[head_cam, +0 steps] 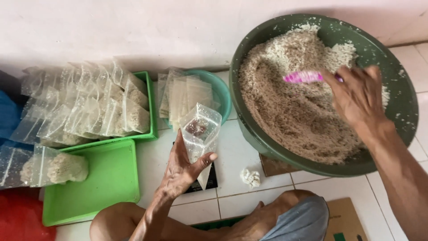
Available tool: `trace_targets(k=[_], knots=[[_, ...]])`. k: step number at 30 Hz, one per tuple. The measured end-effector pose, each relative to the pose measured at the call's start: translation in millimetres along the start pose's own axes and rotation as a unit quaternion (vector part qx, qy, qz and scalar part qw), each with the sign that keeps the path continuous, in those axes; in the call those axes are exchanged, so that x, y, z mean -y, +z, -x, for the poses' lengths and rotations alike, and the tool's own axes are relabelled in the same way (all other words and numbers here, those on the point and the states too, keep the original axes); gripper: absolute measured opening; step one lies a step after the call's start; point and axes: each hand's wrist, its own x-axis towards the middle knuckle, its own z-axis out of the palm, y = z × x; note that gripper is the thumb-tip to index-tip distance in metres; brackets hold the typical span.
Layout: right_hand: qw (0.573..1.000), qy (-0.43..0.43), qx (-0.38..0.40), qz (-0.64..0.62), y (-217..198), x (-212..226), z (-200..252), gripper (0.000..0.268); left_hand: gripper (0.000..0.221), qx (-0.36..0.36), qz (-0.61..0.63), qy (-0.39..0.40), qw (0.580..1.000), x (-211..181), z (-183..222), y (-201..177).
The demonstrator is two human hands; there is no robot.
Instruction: Manual bagging and weighing of grains from a large container into individual plastic portions.
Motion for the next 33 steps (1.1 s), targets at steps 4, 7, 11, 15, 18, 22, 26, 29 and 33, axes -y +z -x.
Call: trace_targets(k=[4,7,11,15,18,22,26,29,33], knots=[[0.999,-0.019,-0.028,0.001,14,9,-58,0.049,0.071,0.0,0.041,-0.024,0.999,-9,4,-5],[0.996,-0.032,-0.058,0.053,21,22,-99,0.034,0.074,-0.012,0.02,-0.025,0.999,-9,5,-9],[0.998,-0.053,-0.005,-0.027,39,42,-135,0.013,0.078,-0.016,-0.013,-0.014,1.0,-10,5,-17],[0.981,-0.099,-0.012,-0.166,81,72,-149,0.009,0.076,-0.025,-0.023,-0.059,0.998,-12,12,-25],[0.979,-0.195,-0.005,-0.053,59,79,-147,0.047,0.075,-0.025,-0.021,-0.037,0.999,-12,14,-25],[0.973,-0.222,0.023,-0.058,58,89,-132,0.043,0.069,-0.024,0.024,-0.044,0.998,-10,16,-19],[0.968,-0.242,0.021,-0.066,57,90,-107,0.056,0.07,-0.022,0.016,-0.035,0.999,-14,19,-16],[0.964,-0.213,0.053,-0.152,56,83,-79,0.058,0.069,-0.019,0.002,-0.035,0.999,-11,18,-14],[0.943,-0.205,0.058,-0.256,86,64,-31,0.047,0.069,-0.015,-0.031,-0.032,0.999,-7,17,-9]])
